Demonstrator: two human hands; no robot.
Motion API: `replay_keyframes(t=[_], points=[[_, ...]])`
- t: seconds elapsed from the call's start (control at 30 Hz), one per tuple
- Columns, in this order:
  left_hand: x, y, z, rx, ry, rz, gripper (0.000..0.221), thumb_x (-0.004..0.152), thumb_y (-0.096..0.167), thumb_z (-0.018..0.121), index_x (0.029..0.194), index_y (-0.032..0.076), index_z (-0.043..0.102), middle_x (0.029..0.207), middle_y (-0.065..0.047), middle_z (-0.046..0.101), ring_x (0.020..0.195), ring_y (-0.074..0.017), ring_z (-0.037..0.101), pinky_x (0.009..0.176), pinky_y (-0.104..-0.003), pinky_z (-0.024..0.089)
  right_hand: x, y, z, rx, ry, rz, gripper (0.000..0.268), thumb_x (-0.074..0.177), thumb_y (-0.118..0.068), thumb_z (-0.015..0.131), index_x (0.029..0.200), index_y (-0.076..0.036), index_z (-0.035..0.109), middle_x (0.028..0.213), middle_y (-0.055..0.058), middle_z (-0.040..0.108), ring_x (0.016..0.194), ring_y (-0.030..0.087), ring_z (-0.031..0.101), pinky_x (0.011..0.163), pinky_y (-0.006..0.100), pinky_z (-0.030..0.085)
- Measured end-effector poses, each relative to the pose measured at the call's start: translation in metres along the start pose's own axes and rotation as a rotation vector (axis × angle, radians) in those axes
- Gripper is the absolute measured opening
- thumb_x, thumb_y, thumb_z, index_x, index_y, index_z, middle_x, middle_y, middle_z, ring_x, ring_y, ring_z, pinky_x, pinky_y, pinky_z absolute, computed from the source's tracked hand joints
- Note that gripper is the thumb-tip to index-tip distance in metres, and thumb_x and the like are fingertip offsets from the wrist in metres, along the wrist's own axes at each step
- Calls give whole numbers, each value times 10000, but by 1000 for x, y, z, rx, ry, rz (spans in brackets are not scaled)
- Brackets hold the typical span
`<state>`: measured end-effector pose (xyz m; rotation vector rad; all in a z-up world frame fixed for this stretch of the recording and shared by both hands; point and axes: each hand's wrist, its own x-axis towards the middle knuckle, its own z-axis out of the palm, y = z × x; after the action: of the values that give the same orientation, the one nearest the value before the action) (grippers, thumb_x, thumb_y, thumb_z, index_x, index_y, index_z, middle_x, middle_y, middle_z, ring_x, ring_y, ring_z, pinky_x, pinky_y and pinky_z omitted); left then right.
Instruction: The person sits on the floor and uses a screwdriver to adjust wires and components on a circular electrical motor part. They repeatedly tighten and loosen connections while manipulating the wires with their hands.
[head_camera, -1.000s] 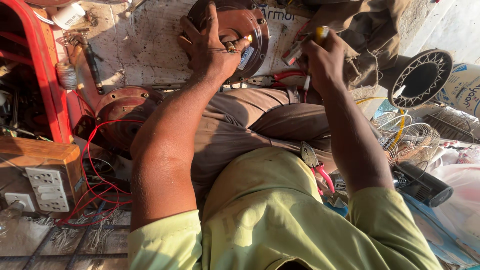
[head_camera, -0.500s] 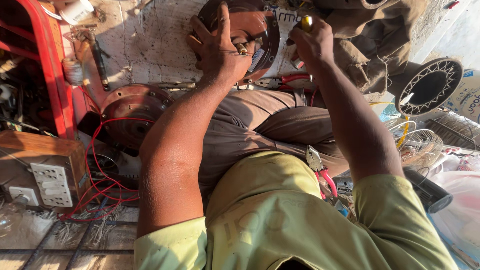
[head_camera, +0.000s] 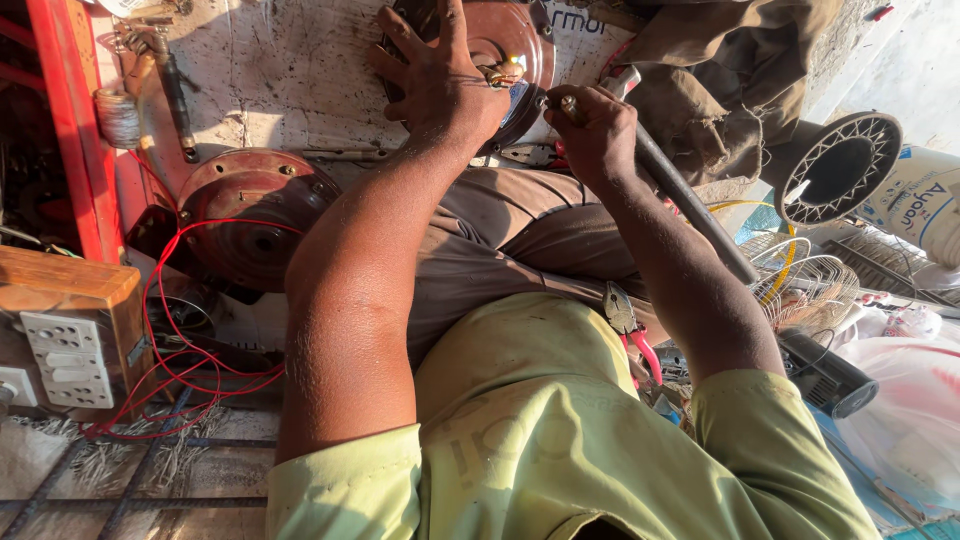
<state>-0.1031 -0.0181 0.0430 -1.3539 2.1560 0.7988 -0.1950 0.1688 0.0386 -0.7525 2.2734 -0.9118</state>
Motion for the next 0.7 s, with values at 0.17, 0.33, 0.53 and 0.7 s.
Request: replay_keyframes(t=[0.17,0.33,0.53,0.7], points=[[2,-2,4,14,3,21,1132,831,754,794,1588,426,20,1620,-320,-53,1472,-624,83,889,-792,439,3,1,9,-64,-11,-57,244,902,-51,836,1140,-80,787,984,74,772,867,142,749,735,291,613],[4,-1,5,9,-25,-1,1117,816,757,787,1581,442,38,1620,-316,-68,1477,-624,66,904,-794,422,2,-4,10,-114,-63,133,336,887,-57,817,1215,-119,777,811,86,748,704,169,695,616,312,549],[0,-2,2,-4,-20,15,1123,825,748,789,1594,426,37,1618,-323,-67,1473,-625,78,911,-797,417,3,-8,11,-81,9,1,161,920,-48,789,1081,-55,790,918,97,790,767,143,762,656,296,600],[1,-2,2,-3,-36,17,1132,819,727,797,1589,433,21,1619,-324,-62,1474,-626,73,912,-790,421,3,-11,16,-170,59,-82,110,904,-47,778,1011,-25,793,899,138,776,769,214,761,669,340,593]])
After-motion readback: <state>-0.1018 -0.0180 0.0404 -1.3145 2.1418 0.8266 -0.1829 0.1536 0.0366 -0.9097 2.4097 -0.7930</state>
